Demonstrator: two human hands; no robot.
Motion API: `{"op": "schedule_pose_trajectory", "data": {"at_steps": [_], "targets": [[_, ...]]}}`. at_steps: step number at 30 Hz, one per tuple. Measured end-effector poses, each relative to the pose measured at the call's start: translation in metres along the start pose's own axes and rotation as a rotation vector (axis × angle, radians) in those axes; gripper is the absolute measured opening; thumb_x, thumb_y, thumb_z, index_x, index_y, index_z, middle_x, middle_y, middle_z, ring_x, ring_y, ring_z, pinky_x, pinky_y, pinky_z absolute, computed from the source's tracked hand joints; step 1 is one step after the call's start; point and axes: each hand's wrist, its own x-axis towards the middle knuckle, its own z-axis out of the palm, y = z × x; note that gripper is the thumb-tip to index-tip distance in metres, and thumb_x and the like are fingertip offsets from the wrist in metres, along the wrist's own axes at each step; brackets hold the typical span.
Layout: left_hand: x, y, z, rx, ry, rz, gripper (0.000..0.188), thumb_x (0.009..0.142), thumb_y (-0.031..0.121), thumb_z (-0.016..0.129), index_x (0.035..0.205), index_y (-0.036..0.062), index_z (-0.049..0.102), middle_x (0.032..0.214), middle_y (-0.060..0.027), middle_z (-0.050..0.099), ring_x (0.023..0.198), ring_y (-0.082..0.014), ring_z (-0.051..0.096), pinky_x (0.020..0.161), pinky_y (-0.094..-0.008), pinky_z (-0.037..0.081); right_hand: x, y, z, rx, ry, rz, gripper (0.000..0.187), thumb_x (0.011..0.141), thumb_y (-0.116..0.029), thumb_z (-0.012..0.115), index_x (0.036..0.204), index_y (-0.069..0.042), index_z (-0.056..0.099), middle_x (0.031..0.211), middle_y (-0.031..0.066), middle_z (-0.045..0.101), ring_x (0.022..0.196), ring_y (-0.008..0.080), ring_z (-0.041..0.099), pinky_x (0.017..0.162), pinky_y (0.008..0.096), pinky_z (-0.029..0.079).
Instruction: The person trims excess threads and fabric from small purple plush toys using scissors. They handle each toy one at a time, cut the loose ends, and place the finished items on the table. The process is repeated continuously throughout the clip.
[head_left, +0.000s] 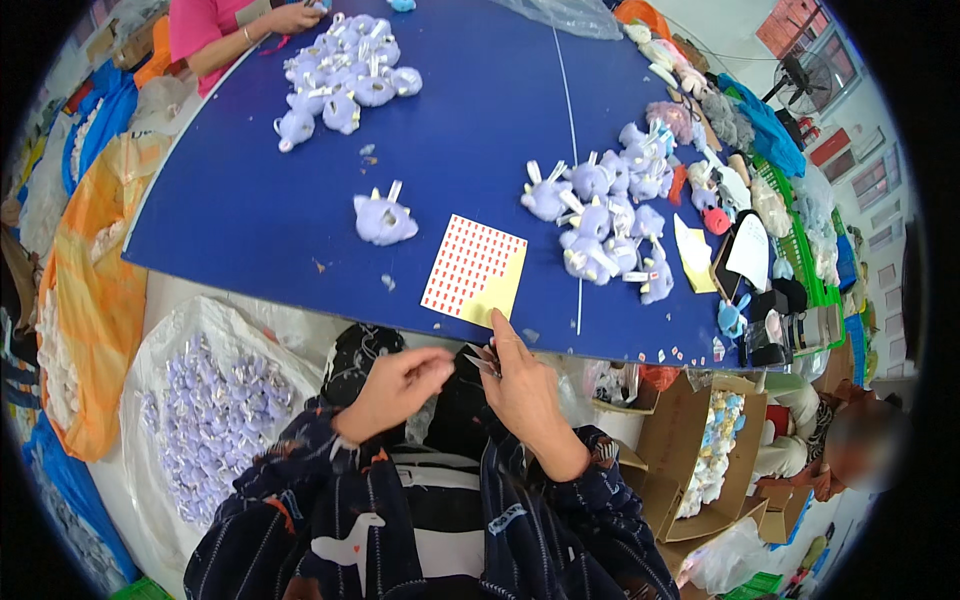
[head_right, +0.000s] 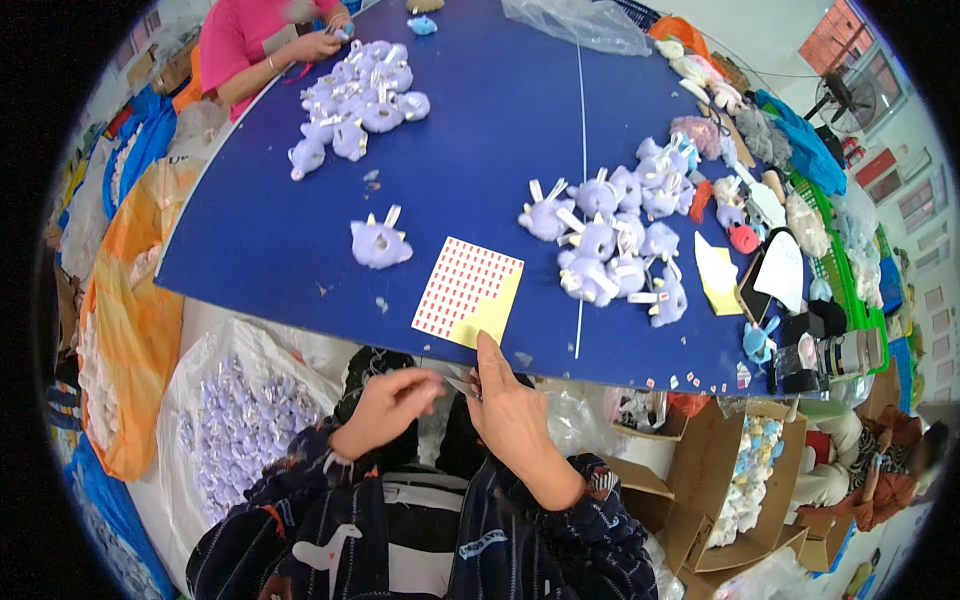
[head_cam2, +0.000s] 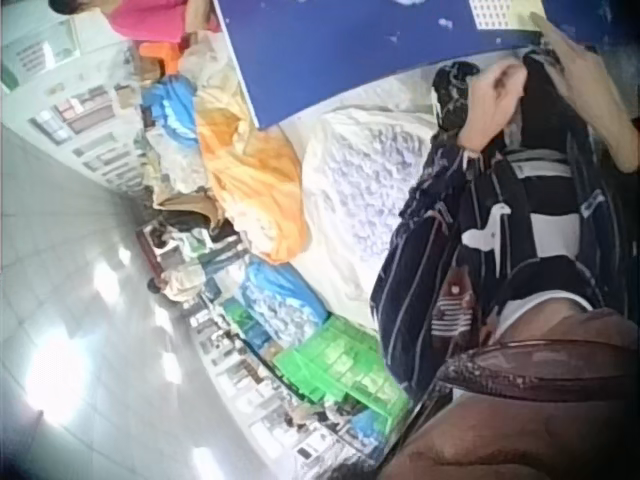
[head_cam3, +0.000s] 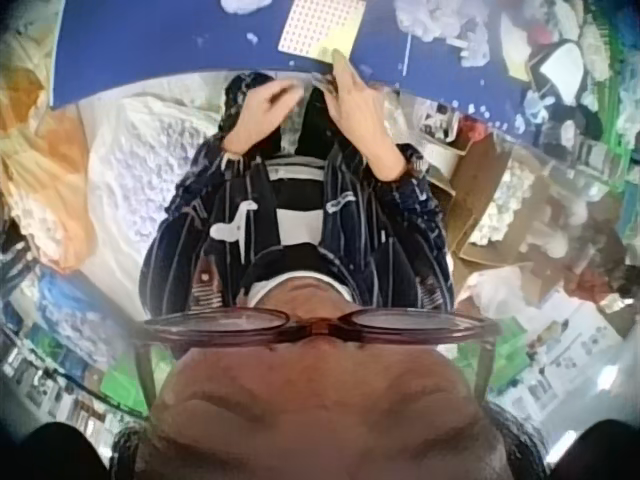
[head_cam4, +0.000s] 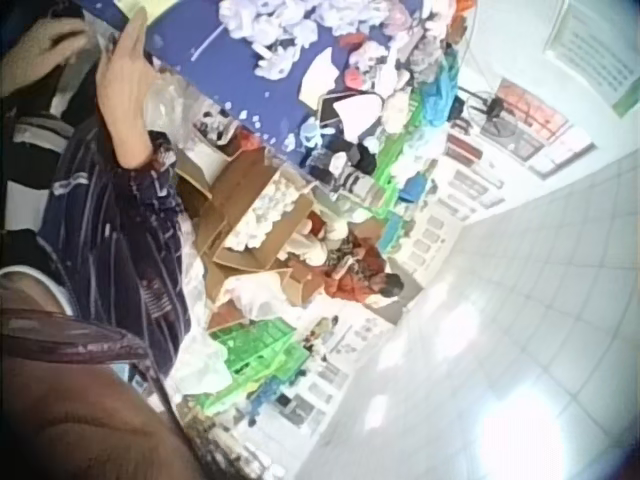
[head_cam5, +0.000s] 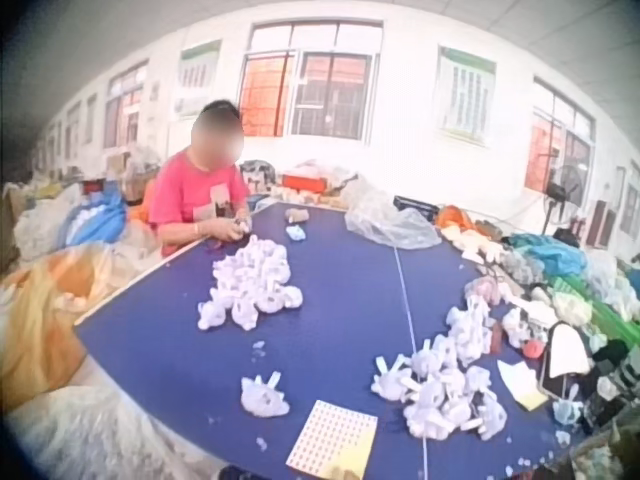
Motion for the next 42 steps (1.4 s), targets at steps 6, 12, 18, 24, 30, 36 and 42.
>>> {"op": "schedule_pose_trajectory", "data": {"at_steps": [6, 12, 18, 24, 30, 36, 42], "targets": [[0.019, 0.0, 0.012, -0.481, -0.037, -0.252, 0.026, 0.09, 0.023, 0.051, 0.101, 0.0005, 0.059, 0.085, -0.0072, 0.064, 0.067, -0.0095, 0.059, 0.057, -0.0203, 0.047, -0.017, 0.008, 0.006, 0.323, 0.056, -0.102, 0.053, 0.071, -0.002, 0.062, 0.122, -0.002, 0.046, 0.1, 0.021, 0.06, 0.082, 0.0324, 0.062, 0.067, 0.0361, 0.051], [0.009, 0.0, 0.01, -0.32, -0.032, -0.138, 0.021, 0.09, 0.015, 0.051, 0.1, -0.0012, 0.059, 0.083, -0.0075, 0.064, 0.066, -0.0095, 0.059, 0.056, -0.0201, 0.047, -0.002, 0.005, -0.004, 0.199, 0.114, -0.214, 0.036, 0.069, 0.004, 0.062, 0.104, -0.002, 0.057, 0.101, 0.0117, 0.059, 0.078, 0.0286, 0.062, 0.062, 0.0318, 0.051], [0.008, -0.008, 0.005, -0.276, 0.018, -0.1, 0.019, 0.088, 0.013, 0.053, 0.096, -0.0029, 0.061, 0.078, -0.0082, 0.064, 0.066, -0.0109, 0.062, 0.058, -0.0211, 0.05, 0.006, 0.007, 0.007, 0.122, 0.058, -0.282, 0.032, 0.07, 0.002, 0.064, 0.1, -0.006, 0.061, 0.091, 0.0088, 0.06, 0.072, 0.0252, 0.062, 0.059, 0.0313, 0.051], [0.005, -0.001, 0.005, -0.066, 0.06, 0.083, 0.02, 0.087, 0.013, 0.055, 0.097, -0.0038, 0.061, 0.077, -0.0072, 0.065, 0.066, -0.0112, 0.062, 0.059, -0.0224, 0.05, 0.006, 0.006, 0.007, 0.032, 0.097, -0.388, 0.037, 0.065, 0.0, 0.065, 0.101, -0.006, 0.06, 0.093, 0.0071, 0.06, 0.069, 0.0232, 0.062, 0.055, 0.0306, 0.051], [0.002, 0.021, 0.007, 0.44, -0.012, 0.435, 0.011, 0.082, 0.012, 0.056, 0.087, 0.0016, 0.057, 0.072, -0.0153, 0.06, 0.064, -0.0322, 0.06, 0.056, -0.0335, 0.048, 0.002, 0.002, -0.012, -0.082, 0.161, -0.543, 0.036, 0.066, -0.002, 0.063, 0.101, 0.0, 0.058, 0.088, 0.0097, 0.061, 0.065, 0.0222, 0.062, 0.054, 0.0297, 0.049], [-0.002, 0.036, 0.003, 0.6, -0.074, 0.539, 0.011, 0.08, 0.009, 0.056, 0.085, -0.001, 0.054, 0.073, -0.0152, 0.058, 0.064, -0.0328, 0.058, 0.056, -0.0369, 0.047, 0.001, -0.001, -0.017, -0.074, 0.17, -0.616, 0.039, 0.062, -0.003, 0.066, 0.1, 0.0, 0.058, 0.088, 0.0086, 0.06, 0.064, 0.02, 0.062, 0.052, 0.0292, 0.048], [-0.002, 0.047, 0.006, 0.446, 0.018, 0.42, 0.015, 0.081, 0.012, 0.057, 0.091, 0.0013, 0.06, 0.068, -0.0141, 0.06, 0.057, -0.0305, 0.058, 0.052, -0.033, 0.046, -0.011, 0.001, -0.022, 0.479, 0.311, -0.076, 0.012, 0.071, 0.002, 0.062, 0.084, 0.001, 0.061, 0.073, 0.0059, 0.062, 0.056, 0.0102, 0.057, 0.048, 0.023, 0.043]]}}
